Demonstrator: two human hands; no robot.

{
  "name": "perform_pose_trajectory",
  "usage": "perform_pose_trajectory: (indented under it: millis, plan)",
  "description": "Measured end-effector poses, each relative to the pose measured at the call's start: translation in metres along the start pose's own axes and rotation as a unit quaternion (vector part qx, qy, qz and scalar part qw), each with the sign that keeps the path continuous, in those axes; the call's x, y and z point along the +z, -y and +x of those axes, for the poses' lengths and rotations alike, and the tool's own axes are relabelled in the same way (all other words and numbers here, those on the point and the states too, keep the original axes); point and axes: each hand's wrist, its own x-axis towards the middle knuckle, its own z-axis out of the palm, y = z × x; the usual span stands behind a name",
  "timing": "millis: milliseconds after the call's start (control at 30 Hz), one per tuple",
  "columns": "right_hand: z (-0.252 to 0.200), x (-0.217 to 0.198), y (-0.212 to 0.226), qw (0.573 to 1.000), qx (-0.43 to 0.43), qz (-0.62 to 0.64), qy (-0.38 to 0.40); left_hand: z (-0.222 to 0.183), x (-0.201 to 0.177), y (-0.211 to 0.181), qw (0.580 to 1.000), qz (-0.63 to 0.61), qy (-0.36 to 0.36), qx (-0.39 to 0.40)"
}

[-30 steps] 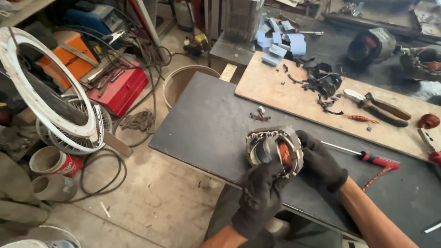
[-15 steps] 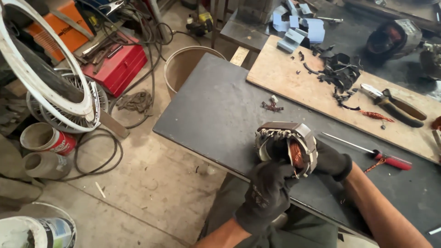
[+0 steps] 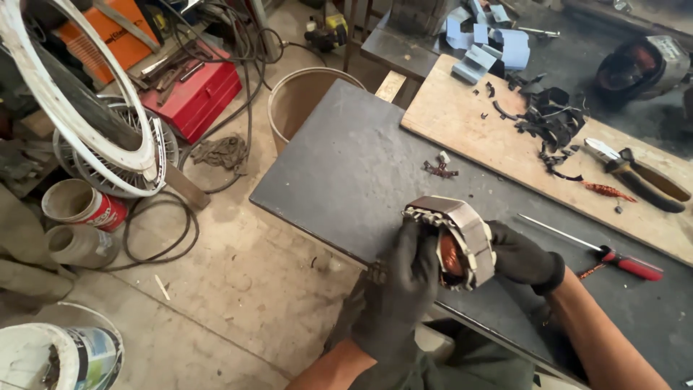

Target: Dismantling a motor stator to remove copper windings using pliers and a screwdriver

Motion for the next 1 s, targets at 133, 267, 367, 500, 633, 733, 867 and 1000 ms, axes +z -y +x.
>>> perform_pose_trajectory:
  millis: [133,267,367,500,633,733,867,1000]
  plan:
    - [0.022,0.030,0.048,0.994,-0.078,-0.074,-0.021,0.021,-0.012,-0.015,0.996,0.052,0.016,-0.070]
    - [0.035,0.050,0.086,0.984,-0.122,-0.077,-0.102,0.040,-0.012,-0.014,0.948,-0.077,-0.001,-0.308]
    - [0.022,0.039,0.063,0.947,-0.057,-0.215,-0.230,0.043,-0.012,-0.009,0.954,-0.136,-0.004,-0.266]
    - [0.028,0.074,0.119,0.939,-0.057,-0.152,-0.303,0.043,-0.015,-0.011,0.939,-0.202,-0.029,-0.279]
    - [0.037,0.099,0.139,0.955,-0.025,-0.113,-0.272,0.041,-0.018,-0.041,0.928,-0.203,-0.028,-0.310]
    - [0.038,0.108,0.151,0.944,0.015,-0.186,-0.270,0.046,-0.014,-0.076,0.916,-0.215,-0.060,-0.333]
    - [0.037,0.103,0.137,0.940,0.015,-0.169,-0.297,0.044,-0.022,-0.062,0.884,-0.207,-0.069,-0.413]
    - [0.035,0.097,0.130,0.935,0.023,-0.164,-0.314,0.020,-0.041,-0.005,0.912,-0.246,-0.014,-0.328]
